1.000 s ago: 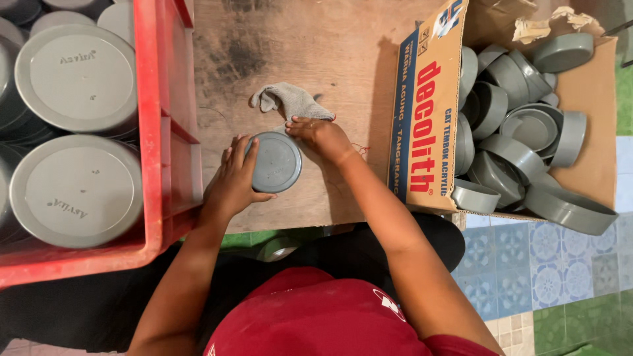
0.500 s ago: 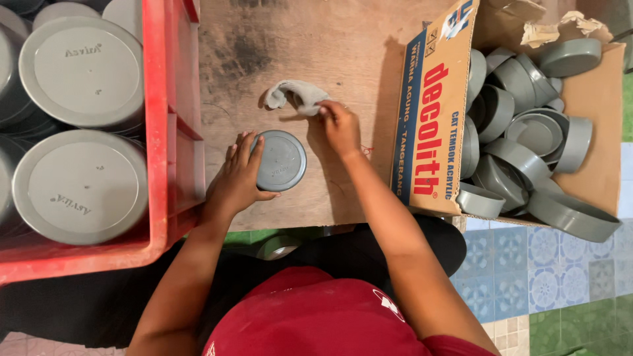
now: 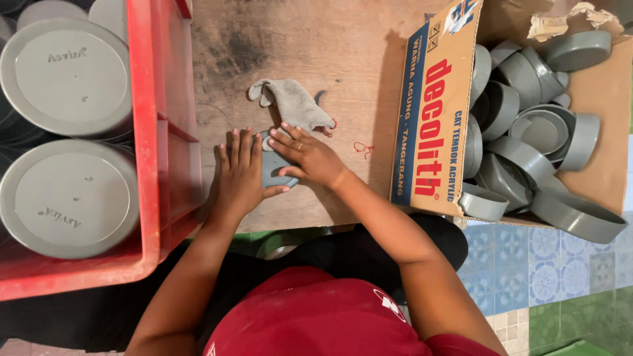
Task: The person wipes grey circular caps with a cloth and places them into cardboard boxes and a red crate.
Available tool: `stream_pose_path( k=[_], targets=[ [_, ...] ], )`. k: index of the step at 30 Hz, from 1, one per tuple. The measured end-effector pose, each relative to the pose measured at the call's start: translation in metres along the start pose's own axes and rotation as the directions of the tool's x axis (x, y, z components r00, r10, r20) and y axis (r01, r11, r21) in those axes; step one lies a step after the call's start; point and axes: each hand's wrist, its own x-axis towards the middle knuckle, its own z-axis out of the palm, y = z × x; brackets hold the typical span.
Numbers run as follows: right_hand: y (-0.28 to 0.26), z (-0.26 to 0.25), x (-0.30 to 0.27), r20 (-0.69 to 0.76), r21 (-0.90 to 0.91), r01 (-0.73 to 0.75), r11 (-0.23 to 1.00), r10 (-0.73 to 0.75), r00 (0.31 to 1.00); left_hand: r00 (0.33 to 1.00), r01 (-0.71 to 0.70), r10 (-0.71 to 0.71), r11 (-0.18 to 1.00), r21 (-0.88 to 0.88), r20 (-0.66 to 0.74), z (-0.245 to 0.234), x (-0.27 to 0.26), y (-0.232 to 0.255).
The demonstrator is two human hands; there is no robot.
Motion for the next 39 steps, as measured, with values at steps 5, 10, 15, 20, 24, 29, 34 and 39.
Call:
stream_pose_path(
  k=[5,10,15,20,24,29,34,39],
  targets=[
    [-0.012,0.004,-0.009,-0.005,-0.077,-0.030,0.997,0.030,1.000,0.999,0.014,-0.015,0.999,-0.033,-0.029,-0.001,-0.002,0.000],
    [-0.036,-0.007,-0.044,0.007,-0.079,-0.095,0.992,0.096,0.995,0.999,0.035,-0.037,0.997,-0.072,-0.030,-0.001,-0.001,-0.001],
    [-0.015,0.014,-0.038,0.005,-0.210,-0.131,0.969,0.135,0.991,0.998,0.009,-0.013,0.998,-0.059,-0.061,0.006,-0.001,-0.004],
    [-0.011,0.027,-0.005,0.030,-0.249,-0.153,0.956,0.165,0.986,0.997,0.013,-0.012,1.000,0.010,-0.079,0.003,-0.001,-0.003],
    [-0.046,0.000,-0.031,0.090,-0.145,-0.191,0.971,0.205,0.975,0.998,0.015,-0.014,1.000,0.017,-0.065,0.001,-0.001,-0.003],
    [-0.052,-0.007,-0.045,0.151,-0.153,-0.229,0.961,0.252,0.956,0.998,0.011,-0.012,1.000,-0.006,-0.059,-0.002,0.000,-0.001],
    [-0.007,0.023,-0.012,0.122,-0.191,-0.217,0.957,0.243,0.962,0.997,0.012,-0.009,0.999,0.030,-0.078,-0.002,-0.001,0.000],
    [-0.034,0.012,-0.030,0.070,-0.171,-0.245,0.954,0.260,0.963,0.998,0.032,-0.031,0.999,-0.017,0.046,-0.016,0.000,0.004]
  ],
)
